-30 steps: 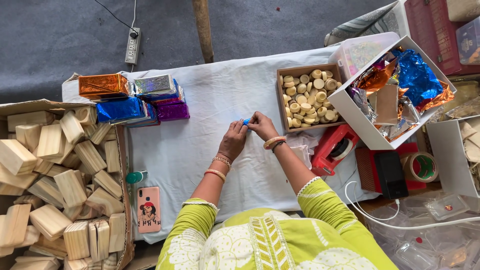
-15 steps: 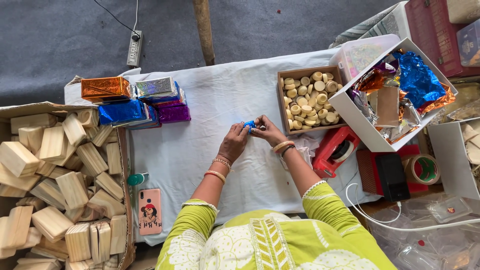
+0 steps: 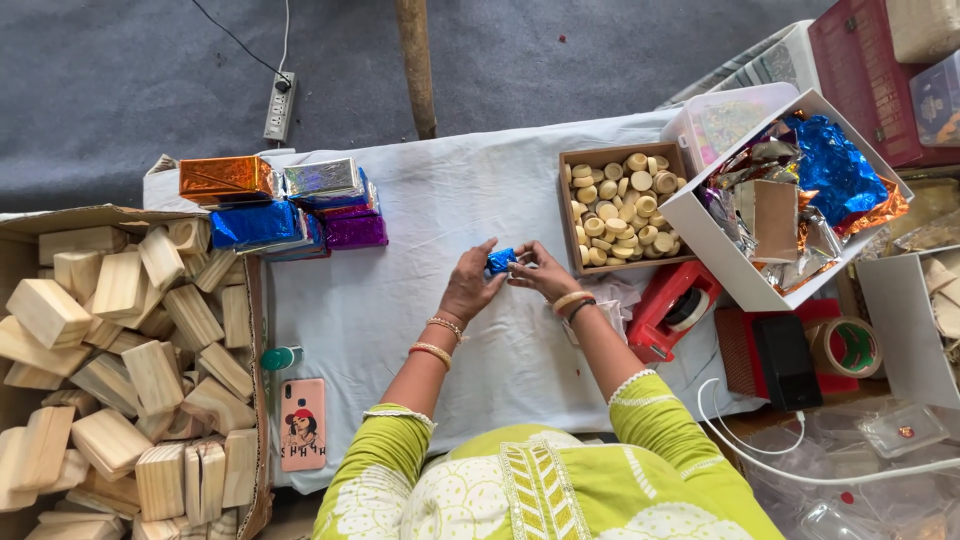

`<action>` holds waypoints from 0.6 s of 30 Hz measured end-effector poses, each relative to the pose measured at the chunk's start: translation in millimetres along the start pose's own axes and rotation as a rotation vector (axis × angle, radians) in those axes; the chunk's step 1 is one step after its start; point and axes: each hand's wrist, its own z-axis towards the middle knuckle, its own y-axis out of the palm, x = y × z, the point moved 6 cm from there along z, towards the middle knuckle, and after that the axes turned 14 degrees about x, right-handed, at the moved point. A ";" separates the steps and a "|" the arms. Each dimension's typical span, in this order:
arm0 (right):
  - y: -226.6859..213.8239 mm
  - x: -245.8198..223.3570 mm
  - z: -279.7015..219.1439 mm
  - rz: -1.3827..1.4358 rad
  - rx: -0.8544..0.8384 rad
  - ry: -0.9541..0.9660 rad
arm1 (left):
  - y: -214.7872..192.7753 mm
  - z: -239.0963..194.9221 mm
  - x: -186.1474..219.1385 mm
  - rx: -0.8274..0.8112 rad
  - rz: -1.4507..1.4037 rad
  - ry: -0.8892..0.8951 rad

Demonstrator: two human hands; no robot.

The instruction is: The person wraps wooden blocks and smaller cylindrical wooden pieces in shiny metallic foil and colored paper by hand, handling them one at a time and placing the finished items into piles or containers.

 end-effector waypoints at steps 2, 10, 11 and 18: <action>-7.2 20.7 3.4 0.048 0.033 0.037 | 5.4 -10.0 -5.1 0.007 0.040 0.046; -12.5 48.9 -9.3 0.058 0.252 0.159 | 17.8 -44.5 7.9 0.048 0.087 0.202; -16.8 52.1 -10.8 0.043 0.258 0.113 | 15.8 -48.1 14.1 0.022 0.053 0.191; -6.1 47.4 -37.7 0.124 0.032 0.045 | 11.0 -82.4 -72.9 0.314 -0.326 -0.485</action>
